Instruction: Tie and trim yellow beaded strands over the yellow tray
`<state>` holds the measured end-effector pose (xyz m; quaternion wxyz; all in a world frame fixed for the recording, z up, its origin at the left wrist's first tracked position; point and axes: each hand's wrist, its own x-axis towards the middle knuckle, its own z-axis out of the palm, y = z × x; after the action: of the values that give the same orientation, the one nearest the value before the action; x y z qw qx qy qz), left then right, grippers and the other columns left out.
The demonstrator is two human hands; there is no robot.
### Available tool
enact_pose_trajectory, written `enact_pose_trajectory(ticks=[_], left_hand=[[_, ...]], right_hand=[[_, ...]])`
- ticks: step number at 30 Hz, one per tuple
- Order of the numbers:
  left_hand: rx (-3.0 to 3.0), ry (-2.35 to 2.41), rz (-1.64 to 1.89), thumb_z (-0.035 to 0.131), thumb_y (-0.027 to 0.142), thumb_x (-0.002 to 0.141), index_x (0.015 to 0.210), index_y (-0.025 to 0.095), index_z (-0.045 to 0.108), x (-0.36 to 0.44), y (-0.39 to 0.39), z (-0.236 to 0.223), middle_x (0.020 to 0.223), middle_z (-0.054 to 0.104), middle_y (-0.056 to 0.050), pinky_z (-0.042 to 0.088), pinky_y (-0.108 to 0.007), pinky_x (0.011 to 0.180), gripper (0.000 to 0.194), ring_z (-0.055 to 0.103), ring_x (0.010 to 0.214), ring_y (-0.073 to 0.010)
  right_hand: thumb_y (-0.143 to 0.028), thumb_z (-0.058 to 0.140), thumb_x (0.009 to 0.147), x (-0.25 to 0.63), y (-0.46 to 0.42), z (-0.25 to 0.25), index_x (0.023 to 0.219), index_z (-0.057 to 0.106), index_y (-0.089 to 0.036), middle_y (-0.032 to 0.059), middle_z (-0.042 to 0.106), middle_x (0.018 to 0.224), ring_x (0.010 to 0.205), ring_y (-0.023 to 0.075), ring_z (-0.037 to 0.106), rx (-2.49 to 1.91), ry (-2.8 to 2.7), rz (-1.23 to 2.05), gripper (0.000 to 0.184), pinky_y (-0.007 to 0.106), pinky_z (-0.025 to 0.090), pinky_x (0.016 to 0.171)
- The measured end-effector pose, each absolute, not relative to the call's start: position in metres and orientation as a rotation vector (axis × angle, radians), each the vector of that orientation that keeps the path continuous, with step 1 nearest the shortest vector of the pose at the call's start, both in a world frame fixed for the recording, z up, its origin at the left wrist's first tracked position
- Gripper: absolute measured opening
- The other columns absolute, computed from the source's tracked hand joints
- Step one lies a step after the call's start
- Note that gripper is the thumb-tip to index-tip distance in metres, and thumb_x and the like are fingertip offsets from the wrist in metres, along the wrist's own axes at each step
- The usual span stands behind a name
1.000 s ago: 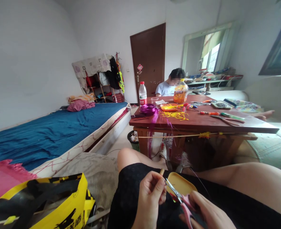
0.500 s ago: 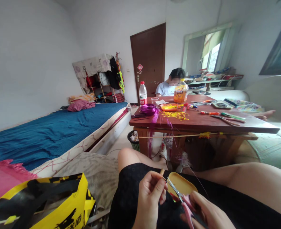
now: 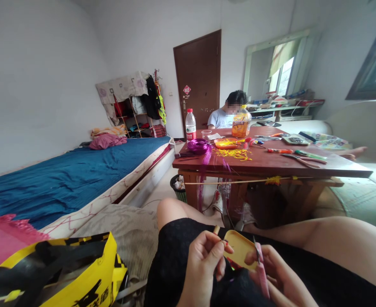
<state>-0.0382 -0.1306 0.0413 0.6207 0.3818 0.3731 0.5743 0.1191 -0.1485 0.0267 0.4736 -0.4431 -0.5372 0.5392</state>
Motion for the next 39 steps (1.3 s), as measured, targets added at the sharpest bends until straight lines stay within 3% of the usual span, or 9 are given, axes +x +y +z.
enact_pose_trajectory(ticks=[5,11,15,23,28,34,39], left_hand=[[0.919,0.884,1.238,0.074,0.04,0.064,0.065,0.012,0.055,-0.034,-0.133,0.043,0.056,0.06,0.001,0.023,-0.014,0.033,0.034,0.035,0.034,-0.0007],[0.922,0.876,1.135,0.076,0.044,0.059,0.064,0.014,0.054,-0.03,-0.134,0.041,0.044,0.048,0.006,0.018,-0.015,0.033,0.038,0.032,0.033,-0.0014],[0.869,0.862,1.057,0.077,0.045,0.057,0.063,0.015,0.052,-0.03,-0.134,0.037,0.039,0.044,0.008,0.015,-0.016,0.032,0.039,0.027,0.031,-0.001],[0.791,0.842,0.955,0.077,0.043,0.054,0.061,0.017,0.05,-0.028,-0.134,0.039,0.034,0.04,0.009,0.012,-0.017,0.031,0.038,0.024,0.029,-0.0018],[1.003,0.912,0.975,0.07,0.047,0.061,0.064,0.017,0.049,-0.03,-0.136,0.045,0.041,0.037,0.009,0.02,-0.018,0.038,0.036,0.026,0.036,-0.004],[1.683,1.247,1.038,0.054,0.032,0.08,0.075,0.015,0.055,-0.035,-0.139,0.05,0.056,0.041,0.005,0.029,-0.021,0.049,0.018,0.037,0.05,-0.0097],[1.981,1.31,1.01,0.047,0.023,0.084,0.071,0.016,0.056,-0.037,-0.139,0.047,0.066,0.051,0.0,0.033,-0.023,0.053,0.017,0.046,0.056,-0.0123]], right_hand=[[-0.044,0.07,0.068,0.109,-0.148,0.031,0.079,0.057,-0.024,-0.0018,0.061,0.07,0.054,0.0109,0.048,-0.963,-0.992,1.342,0.027,0.02,0.04,0.051],[-0.037,0.076,0.061,0.097,-0.145,0.033,0.08,0.053,-0.026,-0.0028,0.064,0.075,0.069,0.0158,0.06,-0.846,-0.828,1.349,0.031,0.026,0.046,0.065],[-0.034,0.077,0.06,0.094,-0.145,0.036,0.08,0.054,-0.025,-0.0036,0.064,0.075,0.068,0.0147,0.061,-0.837,-0.803,1.361,0.032,0.025,0.046,0.065],[-0.031,0.077,0.062,0.097,-0.144,0.034,0.076,0.05,-0.022,-0.0055,0.059,0.064,0.059,0.0098,0.051,-0.829,-0.837,1.378,0.032,0.019,0.04,0.057],[-0.034,0.076,0.064,0.099,-0.144,0.031,0.078,0.053,-0.021,-0.006,0.059,0.064,0.06,0.0089,0.048,-0.851,-0.817,1.437,0.029,0.019,0.038,0.06],[-0.034,0.076,0.064,0.1,-0.144,0.024,0.079,0.052,-0.02,-0.0059,0.056,0.061,0.059,0.0093,0.046,-0.874,-0.81,1.461,0.032,0.019,0.035,0.059],[-0.034,0.076,0.063,0.101,-0.144,0.025,0.081,0.05,-0.02,-0.0059,0.055,0.057,0.055,0.0087,0.043,-0.876,-0.784,1.483,0.034,0.02,0.033,0.056]])
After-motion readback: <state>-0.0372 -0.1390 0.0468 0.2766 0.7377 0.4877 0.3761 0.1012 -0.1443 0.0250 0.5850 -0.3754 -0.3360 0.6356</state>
